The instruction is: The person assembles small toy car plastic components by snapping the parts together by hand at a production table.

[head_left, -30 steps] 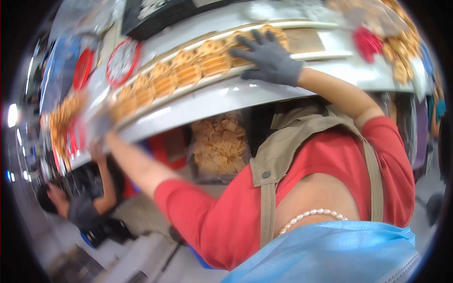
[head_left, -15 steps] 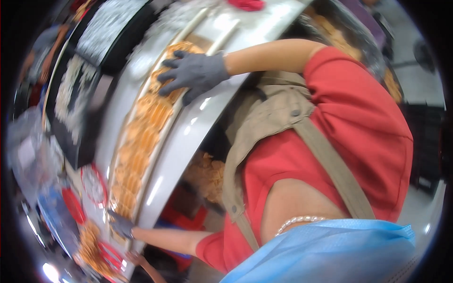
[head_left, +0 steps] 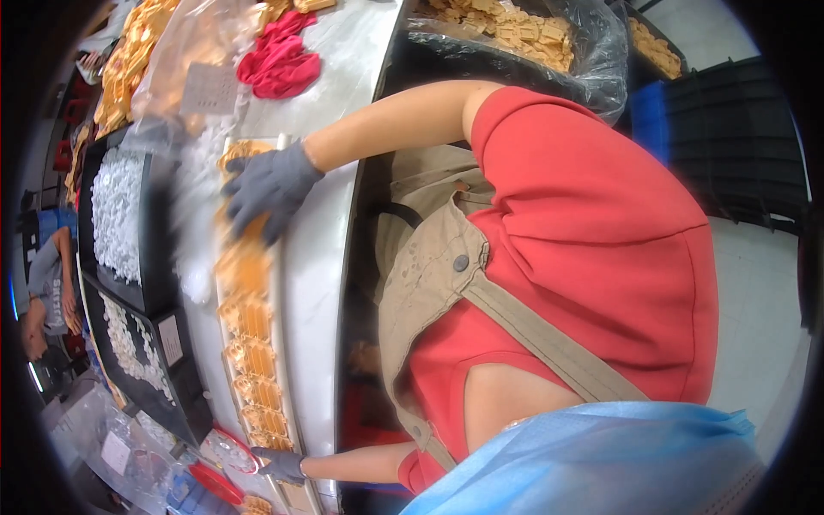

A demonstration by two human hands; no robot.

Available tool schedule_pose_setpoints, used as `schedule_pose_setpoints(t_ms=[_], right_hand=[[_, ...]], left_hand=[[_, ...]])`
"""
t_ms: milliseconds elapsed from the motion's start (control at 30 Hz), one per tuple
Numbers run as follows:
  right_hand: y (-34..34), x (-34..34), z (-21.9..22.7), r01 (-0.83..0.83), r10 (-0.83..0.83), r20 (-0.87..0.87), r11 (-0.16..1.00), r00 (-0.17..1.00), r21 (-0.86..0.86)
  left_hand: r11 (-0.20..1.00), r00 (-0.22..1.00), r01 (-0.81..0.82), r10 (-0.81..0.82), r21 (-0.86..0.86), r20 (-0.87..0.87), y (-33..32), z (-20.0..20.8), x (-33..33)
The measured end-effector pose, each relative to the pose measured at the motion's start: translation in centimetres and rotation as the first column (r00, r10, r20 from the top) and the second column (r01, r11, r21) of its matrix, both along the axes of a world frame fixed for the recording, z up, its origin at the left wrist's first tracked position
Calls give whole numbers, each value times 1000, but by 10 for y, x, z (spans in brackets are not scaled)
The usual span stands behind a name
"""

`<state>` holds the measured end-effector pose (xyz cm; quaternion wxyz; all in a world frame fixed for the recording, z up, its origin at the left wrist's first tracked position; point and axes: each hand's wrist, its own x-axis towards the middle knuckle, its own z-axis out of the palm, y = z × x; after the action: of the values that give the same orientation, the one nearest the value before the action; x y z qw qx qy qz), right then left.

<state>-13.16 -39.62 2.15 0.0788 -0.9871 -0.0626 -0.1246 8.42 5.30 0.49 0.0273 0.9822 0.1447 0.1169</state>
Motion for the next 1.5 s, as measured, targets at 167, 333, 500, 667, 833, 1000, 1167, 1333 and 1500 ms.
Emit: schedule_pose_setpoints(t_ms=[167,333,500,667,833,1000,1167,1333,1500], right_hand=[[-5,3,-16,-27,-14,303,991,953,129],[-22,-7,-21,-3,-89,209,916,974,400],[-26,32,-33,-53,-149,307,824,940,564],[-57,26,-46,70,-441,290,639,850,766],[-74,33,-47,-54,-439,193,310,878,949],[-109,9,-41,-58,-410,235,398,881,915],[-118,-13,-56,318,-465,76,706,882,633],[-122,-9,-63,295,-451,37,642,892,708],[-120,-9,-64,270,-440,30,602,897,751]], left_hand=[[998,959,-57,47,29,280,1,-8,-7],[873,896,-287,99,394,433,-7,-4,-3],[951,902,81,-198,299,385,17,-8,56],[809,567,260,-570,527,595,-110,-3,12],[339,215,930,-814,142,540,-263,9,-91],[134,103,982,-971,136,218,-359,-12,-138],[151,149,956,-988,252,30,-398,-33,-153],[244,266,951,-959,192,-100,-397,-28,-160],[276,310,936,-940,220,-142,-401,-23,-163]])
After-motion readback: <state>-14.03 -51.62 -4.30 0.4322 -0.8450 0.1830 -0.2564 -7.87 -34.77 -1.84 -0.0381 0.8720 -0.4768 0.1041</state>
